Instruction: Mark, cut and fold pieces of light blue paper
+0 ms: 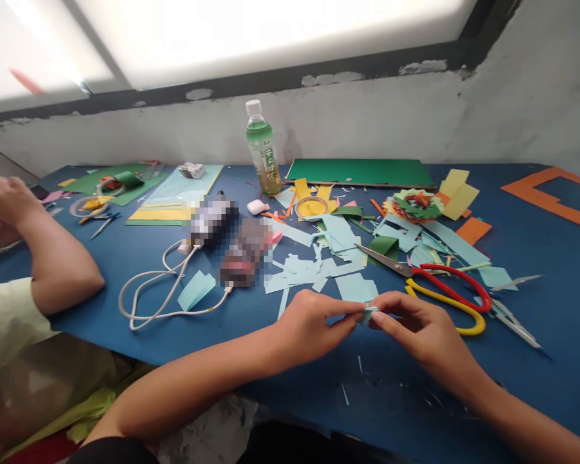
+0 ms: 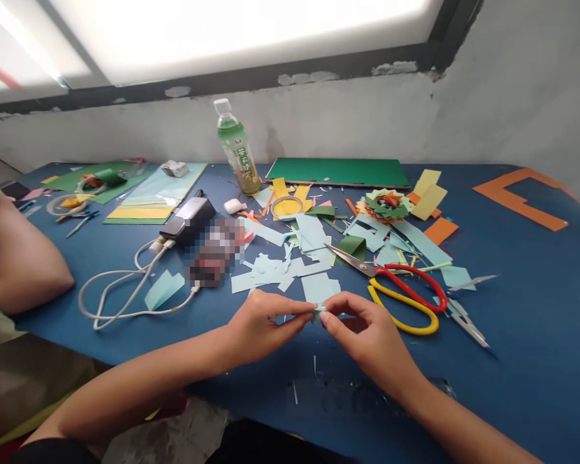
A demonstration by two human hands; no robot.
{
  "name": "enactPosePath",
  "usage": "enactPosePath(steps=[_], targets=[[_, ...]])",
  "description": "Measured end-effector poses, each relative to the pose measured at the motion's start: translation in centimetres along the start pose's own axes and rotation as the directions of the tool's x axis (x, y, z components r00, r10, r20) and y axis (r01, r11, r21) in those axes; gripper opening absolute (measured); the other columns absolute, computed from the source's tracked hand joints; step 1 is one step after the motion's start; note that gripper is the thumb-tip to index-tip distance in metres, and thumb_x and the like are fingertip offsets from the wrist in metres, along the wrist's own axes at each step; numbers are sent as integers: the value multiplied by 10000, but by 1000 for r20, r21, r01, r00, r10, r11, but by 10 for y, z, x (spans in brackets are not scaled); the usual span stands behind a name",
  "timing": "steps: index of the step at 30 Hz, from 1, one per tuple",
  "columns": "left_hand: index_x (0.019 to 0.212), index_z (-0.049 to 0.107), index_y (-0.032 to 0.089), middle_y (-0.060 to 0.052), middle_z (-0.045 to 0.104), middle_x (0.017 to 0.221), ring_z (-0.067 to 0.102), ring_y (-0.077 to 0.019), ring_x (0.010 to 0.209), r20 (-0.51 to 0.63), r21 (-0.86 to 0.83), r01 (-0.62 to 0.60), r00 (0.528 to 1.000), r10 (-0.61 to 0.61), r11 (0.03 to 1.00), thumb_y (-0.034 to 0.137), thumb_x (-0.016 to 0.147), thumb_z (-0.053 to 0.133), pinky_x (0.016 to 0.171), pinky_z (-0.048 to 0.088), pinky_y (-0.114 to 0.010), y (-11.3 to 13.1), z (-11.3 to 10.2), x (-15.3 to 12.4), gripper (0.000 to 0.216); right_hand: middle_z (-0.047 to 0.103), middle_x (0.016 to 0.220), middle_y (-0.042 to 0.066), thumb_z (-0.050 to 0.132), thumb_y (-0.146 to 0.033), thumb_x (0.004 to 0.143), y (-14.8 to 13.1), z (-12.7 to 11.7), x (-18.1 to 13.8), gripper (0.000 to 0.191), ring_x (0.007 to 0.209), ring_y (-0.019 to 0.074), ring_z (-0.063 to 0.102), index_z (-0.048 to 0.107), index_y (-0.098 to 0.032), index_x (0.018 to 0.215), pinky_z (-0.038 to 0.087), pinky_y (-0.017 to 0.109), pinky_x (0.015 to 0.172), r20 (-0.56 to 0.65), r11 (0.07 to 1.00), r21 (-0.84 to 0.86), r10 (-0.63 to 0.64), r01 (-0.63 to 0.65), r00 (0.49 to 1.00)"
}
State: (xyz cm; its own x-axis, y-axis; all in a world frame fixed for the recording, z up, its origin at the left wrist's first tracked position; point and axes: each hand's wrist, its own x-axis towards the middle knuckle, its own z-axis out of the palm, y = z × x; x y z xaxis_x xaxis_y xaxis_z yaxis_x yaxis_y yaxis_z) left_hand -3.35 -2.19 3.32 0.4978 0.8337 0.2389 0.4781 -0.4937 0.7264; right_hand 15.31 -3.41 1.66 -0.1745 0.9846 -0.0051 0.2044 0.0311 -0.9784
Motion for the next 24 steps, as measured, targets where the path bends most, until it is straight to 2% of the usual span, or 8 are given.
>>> enactPosePath(steps=[3, 6, 9, 13, 17, 21, 24], targets=[[874, 697, 162, -27, 712, 692, 650, -126, 590, -94, 124, -136, 985, 148, 983, 195, 807, 536, 561, 491, -197, -5, 4, -2, 177, 616, 667, 13, 641, -354, 729, 1, 2, 1, 144, 633, 170, 597, 629, -211, 740, 496, 246, 559, 30, 997, 20, 73, -73, 997], [875, 663, 143, -25, 721, 769, 675, -133, 680, -124, 316, -324, 918, 378, 891, 172, 830, 506, 626, 530, -207, -9, 6, -2, 166, 612, 672, 2, 670, -362, 708, 2, 8, 2, 163, 652, 159, 589, 627, -205, 704, 502, 255, 612, 65, 975, 163, 143, -152, 988], [907, 627, 111, -34, 721, 864, 680, -134, 751, -93, 447, -433, 848, 522, 782, 167, 855, 499, 686, 549, -217, -9, 5, -2, 150, 610, 731, -2, 694, -372, 693, 2, 13, 2, 185, 722, 155, 578, 623, -204, 657, 514, 270, 676, 66, 914, 346, 203, -213, 977], [957, 602, 79, -49, 715, 915, 673, -146, 826, -86, 515, -460, 812, 577, 724, 178, 850, 523, 741, 555, -237, -6, 3, 0, 166, 592, 690, -23, 714, -360, 683, -2, 16, 1, 179, 705, 135, 556, 620, -211, 652, 509, 265, 688, 94, 830, 486, 259, -272, 961], [1015, 581, 65, -63, 707, 957, 662, -152, 893, -32, 533, -482, 810, 586, 695, 175, 870, 502, 770, 553, -243, -5, 1, 0, 199, 577, 671, -30, 730, -335, 668, -6, 14, 1, 197, 695, 115, 538, 597, -196, 621, 484, 242, 708, 121, 772, 553, 296, -313, 947], [1006, 590, 68, -84, 709, 944, 674, -156, 859, -36, 492, -489, 815, 578, 720, 150, 861, 500, 780, 548, -245, -8, -2, 0, 190, 546, 667, -28, 726, -328, 671, -8, 13, 4, 214, 683, 102, 518, 584, -178, 617, 466, 230, 708, 135, 781, 539, 291, -316, 947], [1000, 609, 98, -61, 720, 837, 684, -144, 741, -67, 419, -456, 847, 528, 785, 153, 859, 509, 691, 550, -222, -11, -1, 2, 181, 556, 707, -29, 711, -330, 688, -6, 10, 5, 178, 676, 100, 527, 606, -187, 704, 465, 225, 676, 111, 841, 473, 239, -263, 965]])
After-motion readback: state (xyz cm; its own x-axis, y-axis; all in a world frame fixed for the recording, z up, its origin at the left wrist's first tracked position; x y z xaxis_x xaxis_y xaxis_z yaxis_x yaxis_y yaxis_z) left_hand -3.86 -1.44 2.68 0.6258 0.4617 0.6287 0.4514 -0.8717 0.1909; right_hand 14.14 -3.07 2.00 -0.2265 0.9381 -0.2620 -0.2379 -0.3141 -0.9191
